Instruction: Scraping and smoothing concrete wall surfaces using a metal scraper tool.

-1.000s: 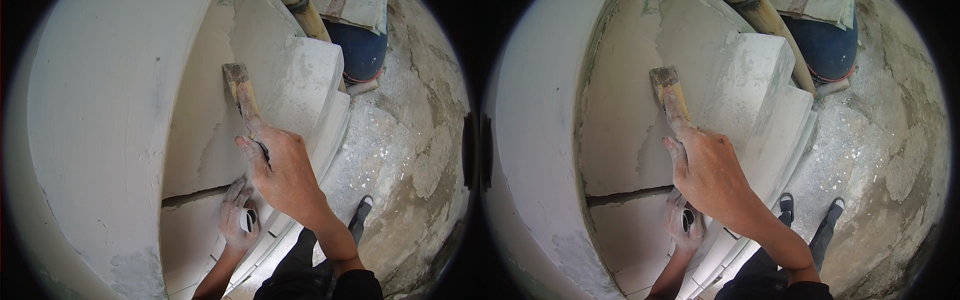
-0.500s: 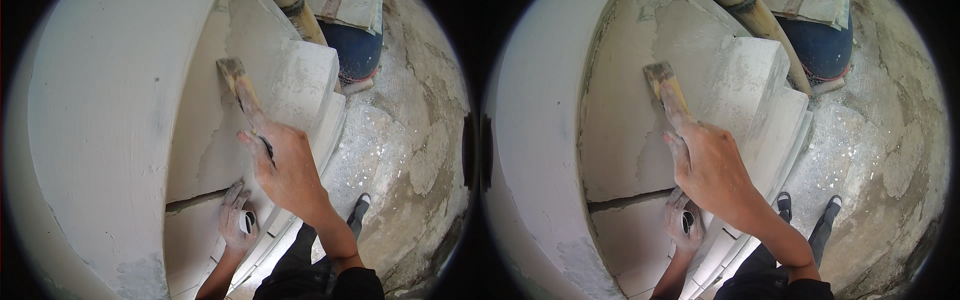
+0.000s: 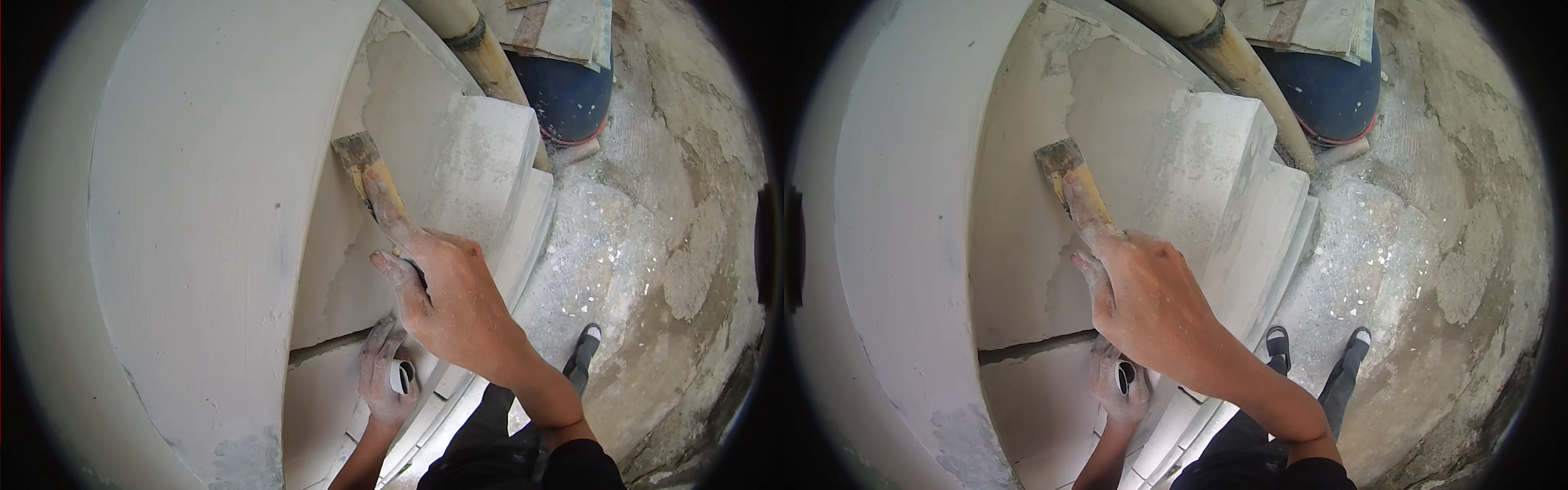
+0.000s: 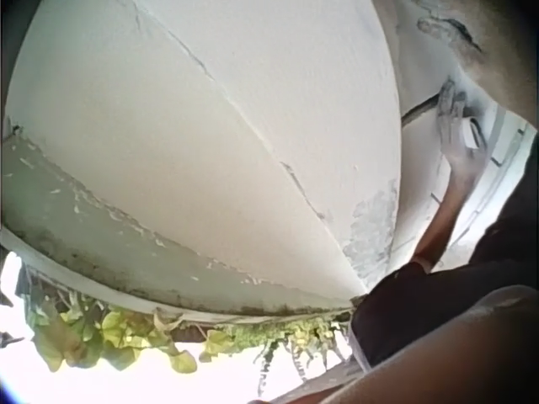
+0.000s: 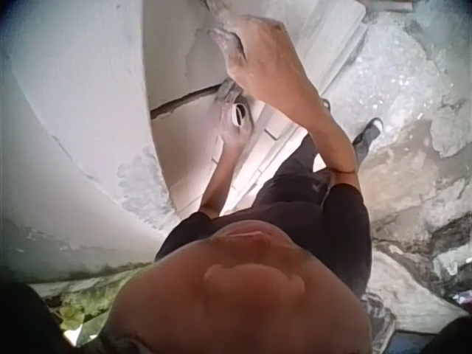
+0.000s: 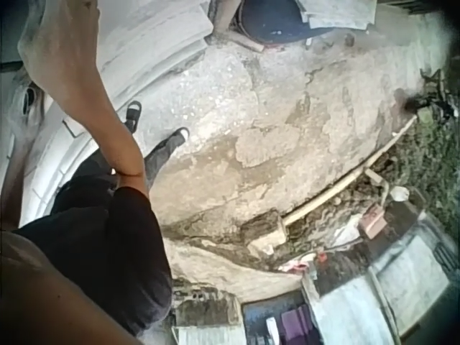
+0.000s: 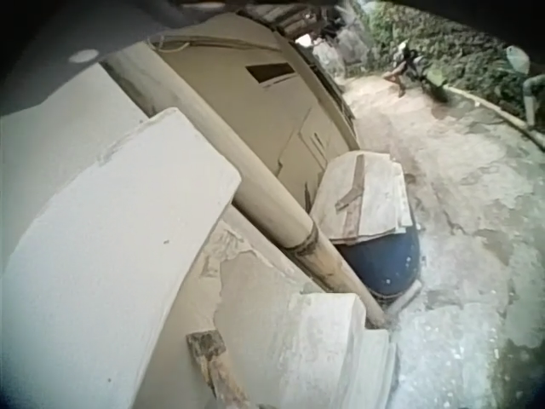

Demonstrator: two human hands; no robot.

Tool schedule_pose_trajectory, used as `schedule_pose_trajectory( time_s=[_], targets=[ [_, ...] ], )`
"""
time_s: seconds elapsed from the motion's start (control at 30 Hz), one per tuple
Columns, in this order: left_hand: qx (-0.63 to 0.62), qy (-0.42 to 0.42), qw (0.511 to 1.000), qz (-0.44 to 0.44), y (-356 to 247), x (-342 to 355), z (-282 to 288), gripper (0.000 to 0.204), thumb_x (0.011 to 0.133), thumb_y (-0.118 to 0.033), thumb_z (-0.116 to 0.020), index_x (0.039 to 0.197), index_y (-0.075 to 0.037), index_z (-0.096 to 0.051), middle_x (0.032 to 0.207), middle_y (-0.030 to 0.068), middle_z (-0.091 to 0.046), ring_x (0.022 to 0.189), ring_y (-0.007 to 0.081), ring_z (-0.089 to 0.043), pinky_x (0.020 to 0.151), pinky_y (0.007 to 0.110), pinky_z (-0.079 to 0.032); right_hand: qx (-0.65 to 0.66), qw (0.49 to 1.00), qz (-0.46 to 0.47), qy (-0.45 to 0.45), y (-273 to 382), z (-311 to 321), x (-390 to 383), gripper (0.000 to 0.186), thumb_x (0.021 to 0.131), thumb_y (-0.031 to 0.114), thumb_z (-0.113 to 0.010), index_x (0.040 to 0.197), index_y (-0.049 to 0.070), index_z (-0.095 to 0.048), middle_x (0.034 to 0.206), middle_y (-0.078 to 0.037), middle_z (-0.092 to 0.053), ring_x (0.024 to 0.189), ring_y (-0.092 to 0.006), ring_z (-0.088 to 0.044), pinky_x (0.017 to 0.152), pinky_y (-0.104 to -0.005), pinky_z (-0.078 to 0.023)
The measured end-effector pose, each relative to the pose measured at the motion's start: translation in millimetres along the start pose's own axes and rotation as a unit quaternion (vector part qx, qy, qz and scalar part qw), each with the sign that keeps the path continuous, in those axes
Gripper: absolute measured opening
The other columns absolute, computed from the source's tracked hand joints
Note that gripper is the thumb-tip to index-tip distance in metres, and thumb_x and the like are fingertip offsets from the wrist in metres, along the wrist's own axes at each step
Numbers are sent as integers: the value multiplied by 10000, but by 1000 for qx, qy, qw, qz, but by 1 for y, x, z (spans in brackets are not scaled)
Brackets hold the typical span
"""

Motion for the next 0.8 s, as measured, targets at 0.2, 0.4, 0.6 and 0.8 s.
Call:
schedule_pose_trajectory(
  time_s=[0.2,0.4,0.6,0.8],
  targets=[
    [-23,7,1000,-3,0,-2,2,390,782,55,-609,1171,20,-626,1231,247,-638,1164,437,-617,1017,502,-482,-42,999,17,-14,10,-2,8,596,891,-28,-552,1472,-41,-421,653,-224,-533,552,-346,-544,615,-404,-455],
    [-33,16,999,-4,3,0,1,388,780,38,-606,1168,28,-627,1237,246,-637,1164,426,-619,1016,498,-481,-10,1000,-1,-22,12,0,13,617,871,-43,-520,1477,-48,-403,698,-261,-570,603,-403,-579,641,-430,-477],
    [-18,-1,1000,-17,0,6,0,368,796,41,-599,1160,11,-641,1269,235,-636,1191,414,-611,1033,487,-471,-59,997,14,-51,4,3,25,620,906,1,-547,1511,31,-416,734,-268,-590,596,-310,-595,675,-396,-493],
    [-13,-5,1000,-26,-2,10,-1,341,817,30,-590,1151,3,-653,1285,233,-633,1210,413,-602,1047,489,-461,-5,993,8,-118,-3,28,35,554,958,89,-565,1491,18,-434,671,-225,-552,585,-236,-523,715,-384,-478]
  ],
)
Point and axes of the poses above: each hand's wrist, its own x-axis towards the middle knuckle, its own z-axis out of the back of the hand, y = z × x, the point moved 2 cm from there along x, towards the middle knuckle
